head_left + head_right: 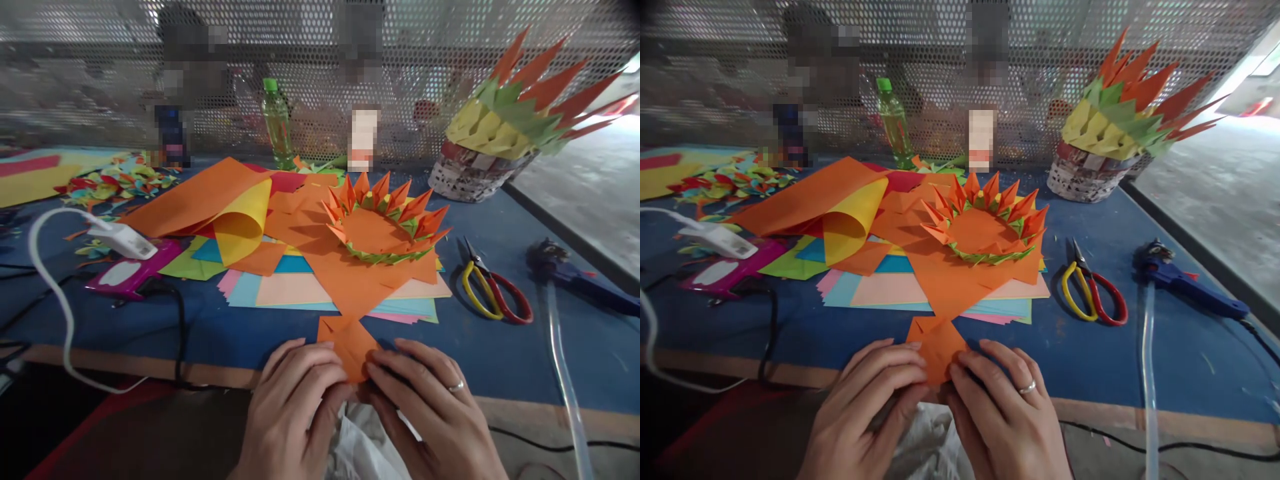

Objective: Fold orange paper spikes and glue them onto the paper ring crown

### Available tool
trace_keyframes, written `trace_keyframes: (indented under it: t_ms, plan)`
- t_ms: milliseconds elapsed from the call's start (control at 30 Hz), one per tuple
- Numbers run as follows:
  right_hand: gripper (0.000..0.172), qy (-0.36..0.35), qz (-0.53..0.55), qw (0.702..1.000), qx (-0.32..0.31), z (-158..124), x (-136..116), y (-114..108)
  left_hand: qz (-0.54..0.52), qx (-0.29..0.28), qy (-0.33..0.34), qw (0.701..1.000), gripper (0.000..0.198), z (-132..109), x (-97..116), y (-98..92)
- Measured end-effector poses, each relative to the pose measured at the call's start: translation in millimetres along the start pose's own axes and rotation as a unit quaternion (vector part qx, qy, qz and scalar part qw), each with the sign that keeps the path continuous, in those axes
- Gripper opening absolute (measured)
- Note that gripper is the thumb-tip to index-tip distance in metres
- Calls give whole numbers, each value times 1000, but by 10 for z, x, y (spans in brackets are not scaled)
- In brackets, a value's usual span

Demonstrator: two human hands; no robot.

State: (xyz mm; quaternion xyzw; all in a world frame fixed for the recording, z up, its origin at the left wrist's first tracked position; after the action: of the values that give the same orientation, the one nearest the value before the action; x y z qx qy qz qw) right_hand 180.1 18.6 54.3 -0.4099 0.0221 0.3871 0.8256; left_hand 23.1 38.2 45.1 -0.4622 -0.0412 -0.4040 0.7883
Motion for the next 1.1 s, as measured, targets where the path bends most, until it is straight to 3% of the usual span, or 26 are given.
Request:
trace_keyframes:
  t_ms: [200, 733, 1100]
  plan:
    - [19, -60, -23, 998, -26, -41, -42, -8, -18, -5, -31, 999, 23, 18, -5, 18]
    - [16, -68, -18, 997, 9, -34, -27, -13, 41, 22, -79, 996, 17, 61, 7, 44]
    - [20, -81, -34, 996, -21, -115, 0, 32, 56, 7, -93, 994, 19, 85, 2, 59]
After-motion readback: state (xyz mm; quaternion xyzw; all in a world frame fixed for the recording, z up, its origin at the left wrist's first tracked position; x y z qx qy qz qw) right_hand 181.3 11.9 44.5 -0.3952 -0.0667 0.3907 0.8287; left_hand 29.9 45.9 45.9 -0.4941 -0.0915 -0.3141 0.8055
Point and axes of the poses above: each hand's wrist, its own z-axis towards the middle knuckle, its own y-axis out of the palm, x = y × z, the point moved 9 cm from there along z, towards the middle knuckle, and after that the axes turned 7 degrees about z, right-handed, at the moved point
